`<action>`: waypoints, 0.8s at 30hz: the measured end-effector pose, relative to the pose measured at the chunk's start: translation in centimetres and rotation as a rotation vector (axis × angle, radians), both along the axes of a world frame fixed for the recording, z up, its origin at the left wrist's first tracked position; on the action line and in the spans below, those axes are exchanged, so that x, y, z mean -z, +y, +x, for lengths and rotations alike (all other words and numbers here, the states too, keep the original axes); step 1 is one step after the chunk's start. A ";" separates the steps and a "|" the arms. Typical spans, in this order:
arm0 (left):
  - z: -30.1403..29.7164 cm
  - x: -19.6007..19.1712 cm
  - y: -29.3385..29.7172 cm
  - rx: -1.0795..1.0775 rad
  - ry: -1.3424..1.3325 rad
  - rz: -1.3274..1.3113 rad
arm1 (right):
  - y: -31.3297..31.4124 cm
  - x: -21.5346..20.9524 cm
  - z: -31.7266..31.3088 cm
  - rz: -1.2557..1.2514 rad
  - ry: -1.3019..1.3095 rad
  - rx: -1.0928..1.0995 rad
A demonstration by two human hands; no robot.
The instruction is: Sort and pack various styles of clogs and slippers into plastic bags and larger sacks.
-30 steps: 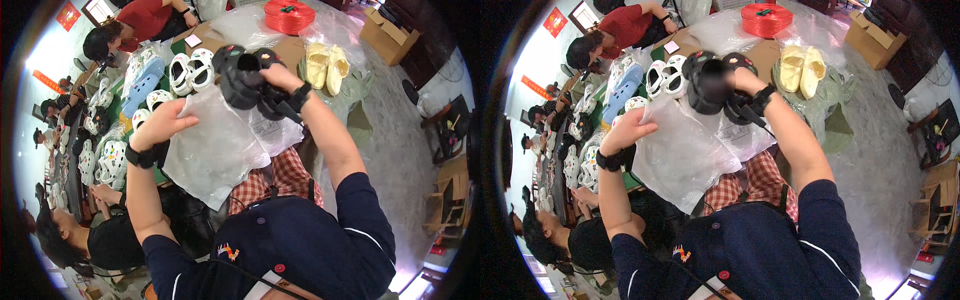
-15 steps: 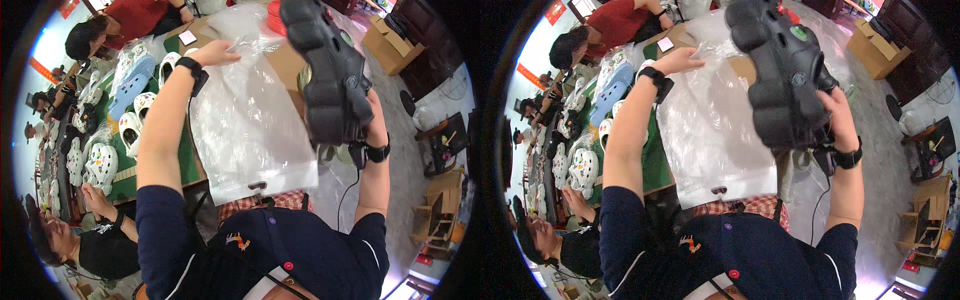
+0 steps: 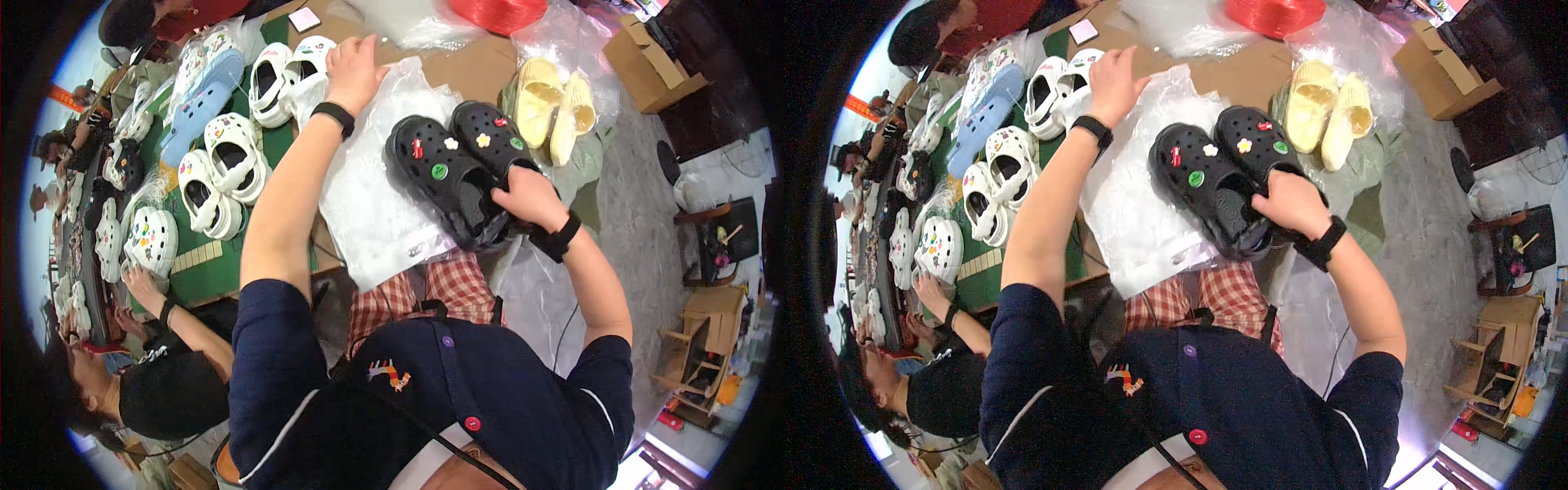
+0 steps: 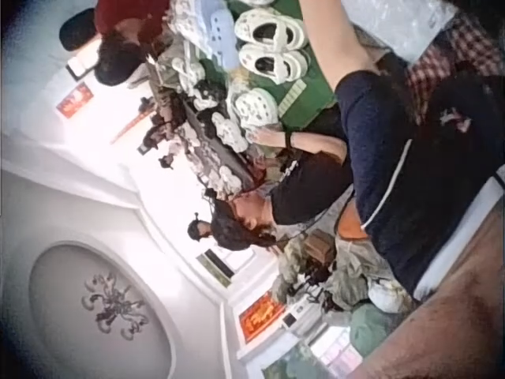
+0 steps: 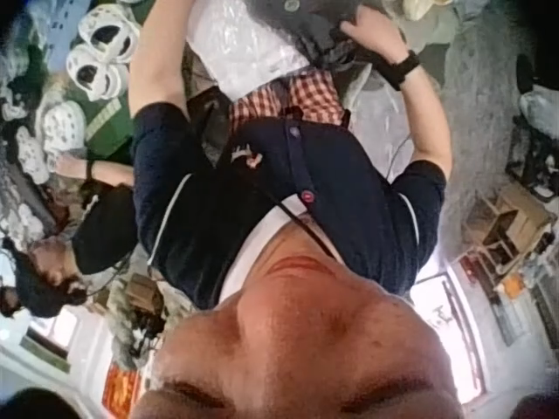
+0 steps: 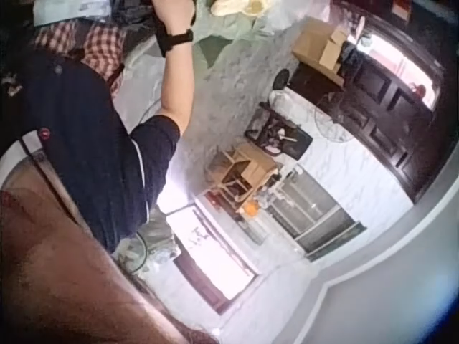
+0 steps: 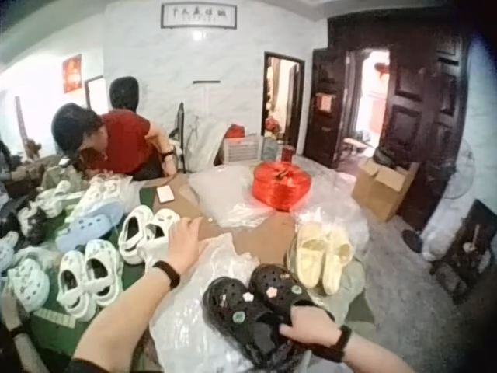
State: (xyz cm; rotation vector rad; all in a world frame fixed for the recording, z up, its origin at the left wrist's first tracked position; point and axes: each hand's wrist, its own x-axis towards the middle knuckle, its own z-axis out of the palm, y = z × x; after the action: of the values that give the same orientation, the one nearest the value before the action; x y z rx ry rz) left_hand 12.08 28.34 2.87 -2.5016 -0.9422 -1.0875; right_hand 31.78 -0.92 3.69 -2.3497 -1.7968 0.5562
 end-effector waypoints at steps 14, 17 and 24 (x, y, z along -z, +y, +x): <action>-12.4 7.6 -24.0 0.143 0.470 -0.579 | 1.1 3.2 0.3 0.231 0.208 0.067; -13.2 9.3 -24.0 0.145 0.416 -0.572 | 0.5 1.8 -0.8 0.187 0.154 0.080; -13.4 9.2 -24.0 0.156 0.437 -0.599 | -4.1 -2.8 -0.5 0.418 0.390 0.092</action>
State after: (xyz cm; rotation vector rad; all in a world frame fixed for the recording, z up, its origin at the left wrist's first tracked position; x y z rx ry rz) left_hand -1.28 4.36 -6.37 -3.1416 -1.0609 -0.2630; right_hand 31.28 -5.00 6.48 -1.8794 -1.4557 0.5210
